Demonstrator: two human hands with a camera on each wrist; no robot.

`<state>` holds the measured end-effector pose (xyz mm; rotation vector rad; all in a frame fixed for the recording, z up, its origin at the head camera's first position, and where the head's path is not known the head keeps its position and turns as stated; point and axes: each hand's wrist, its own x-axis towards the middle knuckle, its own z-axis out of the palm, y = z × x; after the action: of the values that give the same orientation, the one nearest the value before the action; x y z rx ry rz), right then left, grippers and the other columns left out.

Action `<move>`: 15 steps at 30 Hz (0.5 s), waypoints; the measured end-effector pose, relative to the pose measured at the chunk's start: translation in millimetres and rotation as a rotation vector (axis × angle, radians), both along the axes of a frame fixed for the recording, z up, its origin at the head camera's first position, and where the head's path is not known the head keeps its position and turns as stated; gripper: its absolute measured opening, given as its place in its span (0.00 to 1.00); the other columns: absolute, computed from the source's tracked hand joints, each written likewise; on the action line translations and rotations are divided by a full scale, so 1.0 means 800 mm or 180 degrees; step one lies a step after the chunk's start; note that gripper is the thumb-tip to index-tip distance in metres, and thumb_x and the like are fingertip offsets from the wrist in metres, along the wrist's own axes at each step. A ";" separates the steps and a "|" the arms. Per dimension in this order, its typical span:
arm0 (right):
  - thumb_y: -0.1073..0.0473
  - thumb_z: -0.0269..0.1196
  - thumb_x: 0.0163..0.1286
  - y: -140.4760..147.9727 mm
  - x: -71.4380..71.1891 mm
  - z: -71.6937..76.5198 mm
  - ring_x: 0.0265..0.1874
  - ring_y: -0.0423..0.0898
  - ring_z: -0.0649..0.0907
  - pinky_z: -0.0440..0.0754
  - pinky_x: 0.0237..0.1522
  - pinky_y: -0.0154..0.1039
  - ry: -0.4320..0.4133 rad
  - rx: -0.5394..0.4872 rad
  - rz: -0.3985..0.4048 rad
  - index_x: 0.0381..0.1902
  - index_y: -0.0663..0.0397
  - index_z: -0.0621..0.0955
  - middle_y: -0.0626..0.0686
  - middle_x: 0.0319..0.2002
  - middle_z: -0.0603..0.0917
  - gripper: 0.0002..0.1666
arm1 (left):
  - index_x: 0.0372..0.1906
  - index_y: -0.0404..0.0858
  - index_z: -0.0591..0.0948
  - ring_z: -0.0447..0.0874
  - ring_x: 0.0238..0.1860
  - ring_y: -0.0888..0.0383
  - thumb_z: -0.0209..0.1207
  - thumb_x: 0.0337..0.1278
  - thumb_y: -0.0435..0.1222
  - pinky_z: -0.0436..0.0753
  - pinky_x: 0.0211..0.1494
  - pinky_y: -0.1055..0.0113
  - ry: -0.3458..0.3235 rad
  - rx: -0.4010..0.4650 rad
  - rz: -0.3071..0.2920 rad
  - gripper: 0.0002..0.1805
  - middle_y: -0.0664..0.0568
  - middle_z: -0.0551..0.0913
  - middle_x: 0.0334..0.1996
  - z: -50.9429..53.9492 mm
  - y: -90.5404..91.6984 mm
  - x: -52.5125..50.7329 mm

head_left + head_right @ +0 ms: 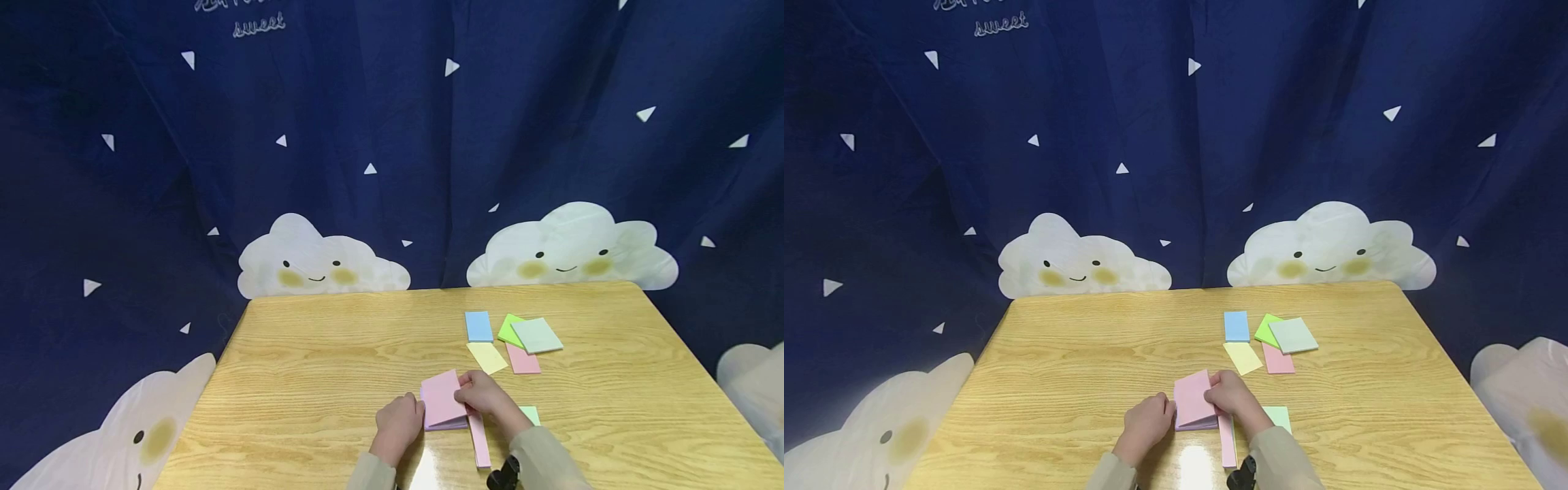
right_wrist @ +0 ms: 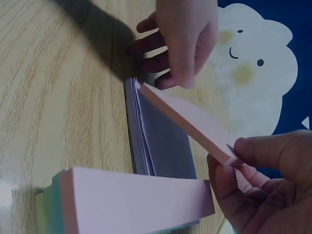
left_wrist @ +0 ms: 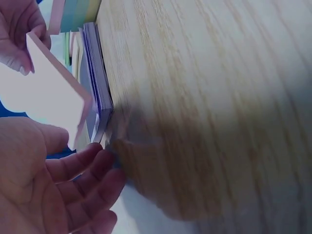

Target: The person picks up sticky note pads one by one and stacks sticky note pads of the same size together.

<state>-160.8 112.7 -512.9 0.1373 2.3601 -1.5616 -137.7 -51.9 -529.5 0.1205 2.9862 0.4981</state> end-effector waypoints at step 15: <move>0.70 0.54 0.47 -0.005 0.000 0.014 0.13 0.41 0.68 0.64 0.14 0.31 0.0388 0.1275 0.0272 0.24 0.60 0.71 0.51 0.17 0.69 0.04 | 0.23 0.42 0.72 0.70 0.19 0.59 0.60 0.48 0.48 0.70 0.23 0.62 -0.0001 -0.0059 -0.0090 0.15 0.55 0.70 0.17 0.000 0.002 0.001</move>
<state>-161.2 109.0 -502.0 0.0280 2.7095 -1.0704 -136.8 -50.1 -529.6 0.1606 2.9835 0.4673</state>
